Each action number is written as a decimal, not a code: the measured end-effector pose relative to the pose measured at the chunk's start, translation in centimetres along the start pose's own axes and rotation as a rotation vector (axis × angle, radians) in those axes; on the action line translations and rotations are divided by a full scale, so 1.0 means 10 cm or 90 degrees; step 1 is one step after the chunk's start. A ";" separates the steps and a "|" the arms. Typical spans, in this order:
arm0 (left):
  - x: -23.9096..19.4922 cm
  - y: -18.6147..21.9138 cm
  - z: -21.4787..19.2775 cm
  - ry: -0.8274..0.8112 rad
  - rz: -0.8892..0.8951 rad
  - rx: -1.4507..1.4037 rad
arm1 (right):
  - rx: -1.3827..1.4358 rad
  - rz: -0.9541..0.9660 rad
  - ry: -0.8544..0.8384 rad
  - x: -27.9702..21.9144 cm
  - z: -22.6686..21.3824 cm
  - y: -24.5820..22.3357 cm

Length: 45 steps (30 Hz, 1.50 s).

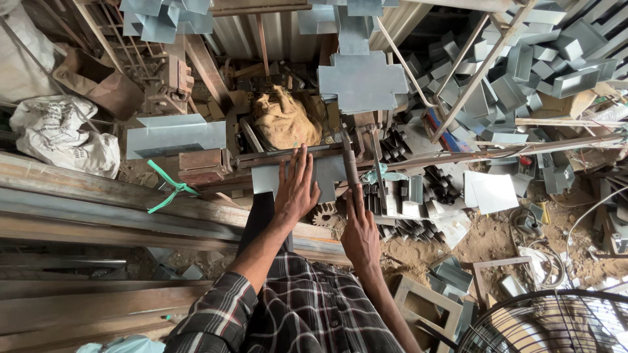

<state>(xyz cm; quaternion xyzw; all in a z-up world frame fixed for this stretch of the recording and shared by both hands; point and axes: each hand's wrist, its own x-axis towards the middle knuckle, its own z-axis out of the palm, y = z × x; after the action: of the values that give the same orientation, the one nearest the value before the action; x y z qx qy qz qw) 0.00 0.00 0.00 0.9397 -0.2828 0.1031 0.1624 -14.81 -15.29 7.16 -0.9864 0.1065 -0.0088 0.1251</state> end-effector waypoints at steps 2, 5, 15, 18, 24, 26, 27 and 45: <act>0.00 0.01 -0.01 -0.008 -0.002 0.004 | 0.007 0.019 -0.025 0.01 -0.07 -0.04; -0.01 0.02 -0.02 -0.014 -0.005 0.009 | 0.013 0.032 -0.045 0.01 -0.14 -0.07; -0.02 0.02 -0.02 -0.001 -0.001 0.005 | 0.066 0.003 -0.011 0.00 -0.10 -0.02; -0.01 0.02 -0.04 -0.008 -0.007 -0.013 | 0.072 -0.010 0.008 0.00 -0.09 -0.01; 0.02 0.02 -0.02 -0.024 -0.032 -0.019 | 0.066 0.012 0.007 0.01 -0.14 -0.05; -0.01 0.01 -0.01 -0.003 -0.030 -0.016 | 0.066 -0.009 0.039 0.00 -0.13 -0.06; -0.02 0.01 0.00 0.015 -0.019 -0.016 | 0.066 -0.022 0.071 -0.01 -0.12 -0.05; -0.03 0.00 -0.04 -0.001 -0.014 -0.015 | 0.254 0.060 0.083 -0.02 0.07 0.23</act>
<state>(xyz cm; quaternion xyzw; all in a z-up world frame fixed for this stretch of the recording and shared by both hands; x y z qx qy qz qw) -0.28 0.34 0.23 0.9408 -0.2737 0.0973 0.1745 -15.41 -17.23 5.97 -0.9333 0.1563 -0.0877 0.3113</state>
